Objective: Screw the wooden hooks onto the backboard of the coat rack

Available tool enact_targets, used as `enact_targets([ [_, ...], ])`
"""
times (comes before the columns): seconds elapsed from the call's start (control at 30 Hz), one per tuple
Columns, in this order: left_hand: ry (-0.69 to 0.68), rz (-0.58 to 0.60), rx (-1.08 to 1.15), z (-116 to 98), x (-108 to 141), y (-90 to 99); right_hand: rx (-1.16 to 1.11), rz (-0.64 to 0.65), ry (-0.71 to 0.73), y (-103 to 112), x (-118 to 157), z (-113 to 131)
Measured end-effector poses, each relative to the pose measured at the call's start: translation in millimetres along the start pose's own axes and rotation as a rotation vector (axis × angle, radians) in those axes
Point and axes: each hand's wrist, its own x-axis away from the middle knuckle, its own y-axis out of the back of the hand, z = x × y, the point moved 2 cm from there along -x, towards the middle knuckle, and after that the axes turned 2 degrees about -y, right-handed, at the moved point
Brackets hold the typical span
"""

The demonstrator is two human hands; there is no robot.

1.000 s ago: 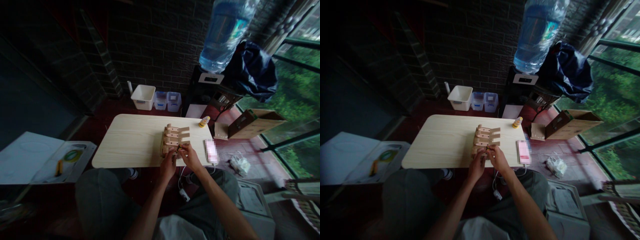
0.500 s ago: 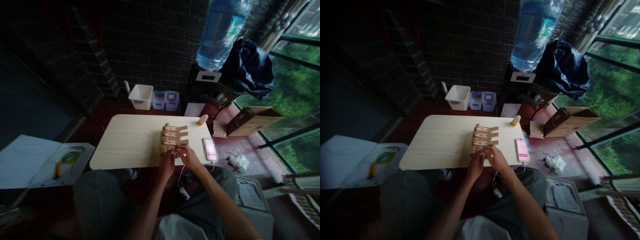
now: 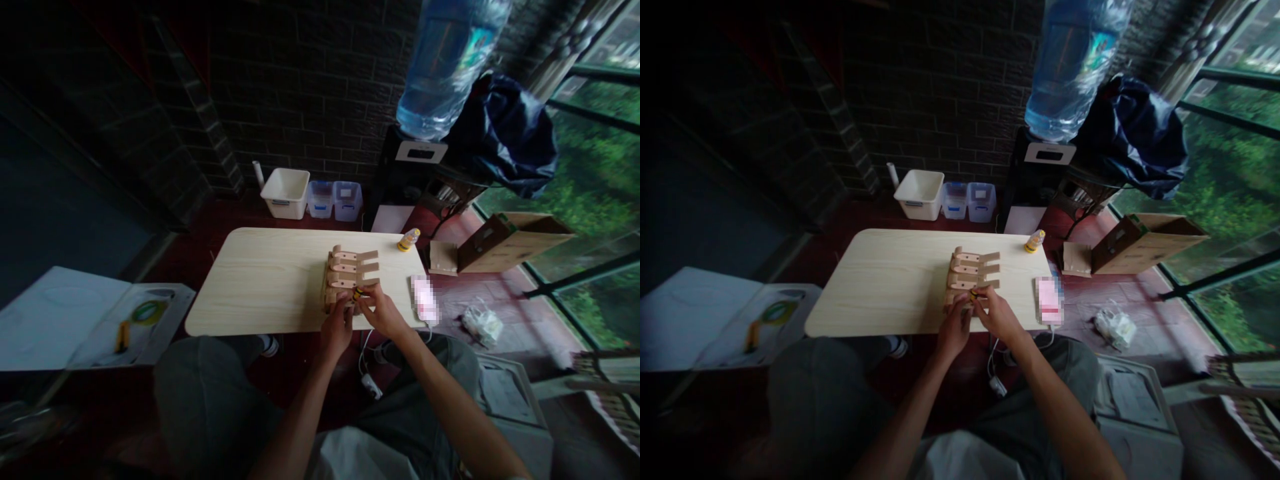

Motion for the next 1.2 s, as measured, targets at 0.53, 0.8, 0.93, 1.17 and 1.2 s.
enact_targets([
  [0.53,-0.017,0.006,0.002,-1.7,0.0,2.0,0.027,-0.041,0.02,1.1,-2.9,-5.2],
  [0.8,-0.013,-0.004,0.02,0.8,-0.2,-0.4,0.046,-0.015,0.008,5.8,-2.8,0.0],
  [0.93,0.0,-0.002,0.024,3.2,0.9,-2.1,0.063,-0.061,0.001,-1.1,-0.1,-12.1],
  [1.17,-0.026,-0.023,-0.002,4.0,2.6,-1.1,0.137,-0.141,-0.02,-2.9,4.5,-11.7],
  [1.2,-0.024,-0.02,-0.002,4.1,2.2,-0.8,0.144,-0.124,-0.024,-0.6,3.9,-7.2],
])
